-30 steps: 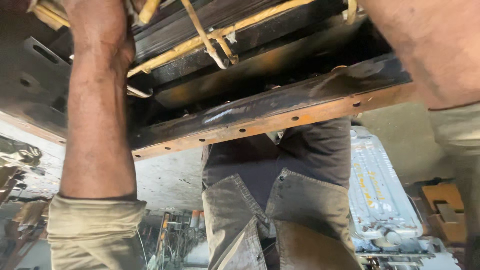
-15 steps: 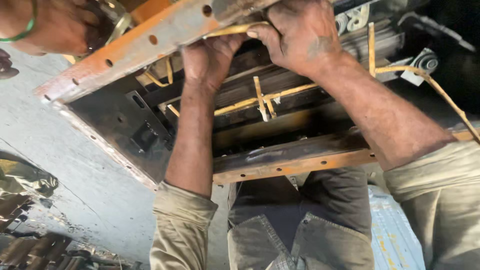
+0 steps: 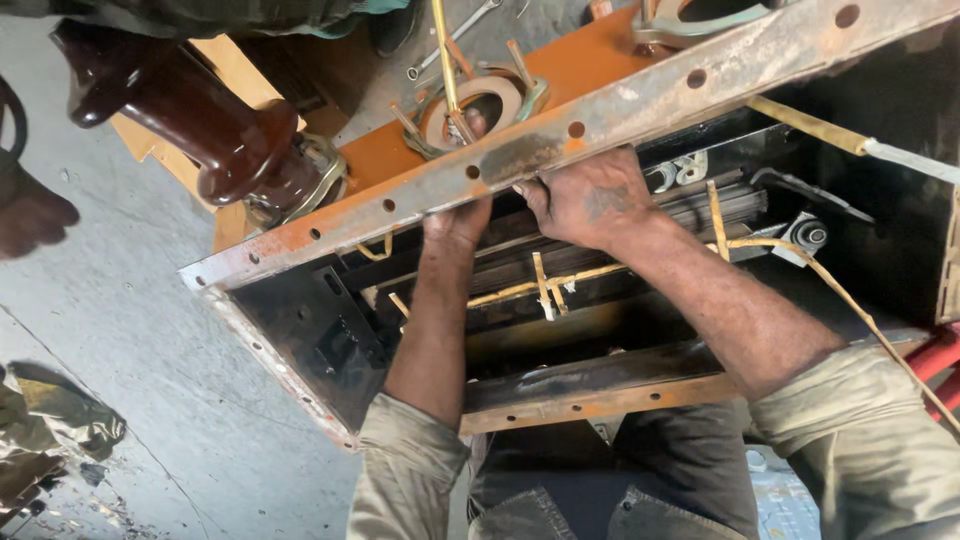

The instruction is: The person sits on the floor with an orange metal enclosure across their lap and assembles its internal wiring. They use pliers to cut and bend wire, thread white wire through wooden support sticks, twist and fit small fittings by hand, and press components into place inside the enclosure while another person assists at the side.

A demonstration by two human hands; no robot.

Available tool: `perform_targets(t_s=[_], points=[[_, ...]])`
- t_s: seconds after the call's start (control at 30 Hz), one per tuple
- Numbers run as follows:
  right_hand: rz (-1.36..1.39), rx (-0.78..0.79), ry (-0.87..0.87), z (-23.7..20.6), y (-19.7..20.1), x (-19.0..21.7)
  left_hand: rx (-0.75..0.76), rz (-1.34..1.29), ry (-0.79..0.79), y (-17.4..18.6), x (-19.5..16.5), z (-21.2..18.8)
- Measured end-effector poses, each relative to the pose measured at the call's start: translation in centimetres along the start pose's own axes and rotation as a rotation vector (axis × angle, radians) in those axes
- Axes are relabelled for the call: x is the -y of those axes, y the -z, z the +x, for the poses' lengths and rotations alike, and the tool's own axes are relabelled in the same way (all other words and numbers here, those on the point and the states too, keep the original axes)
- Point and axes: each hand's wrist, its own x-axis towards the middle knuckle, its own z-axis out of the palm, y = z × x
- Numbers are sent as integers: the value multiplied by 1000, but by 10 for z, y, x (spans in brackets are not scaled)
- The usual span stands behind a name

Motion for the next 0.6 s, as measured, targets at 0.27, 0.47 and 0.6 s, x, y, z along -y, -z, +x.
perform_targets(t_s=[0.27,0.47,0.6], points=[[103,-58,-83,-6,-6,-7,-392,725,49,-31,-5,-69],[109,-106,-158,-8,-12,-8,-204,1914,-206,-174,-80,-98],[245,-74,-263,-5,-13,-2,-140,2196,169,-202,-87,41]])
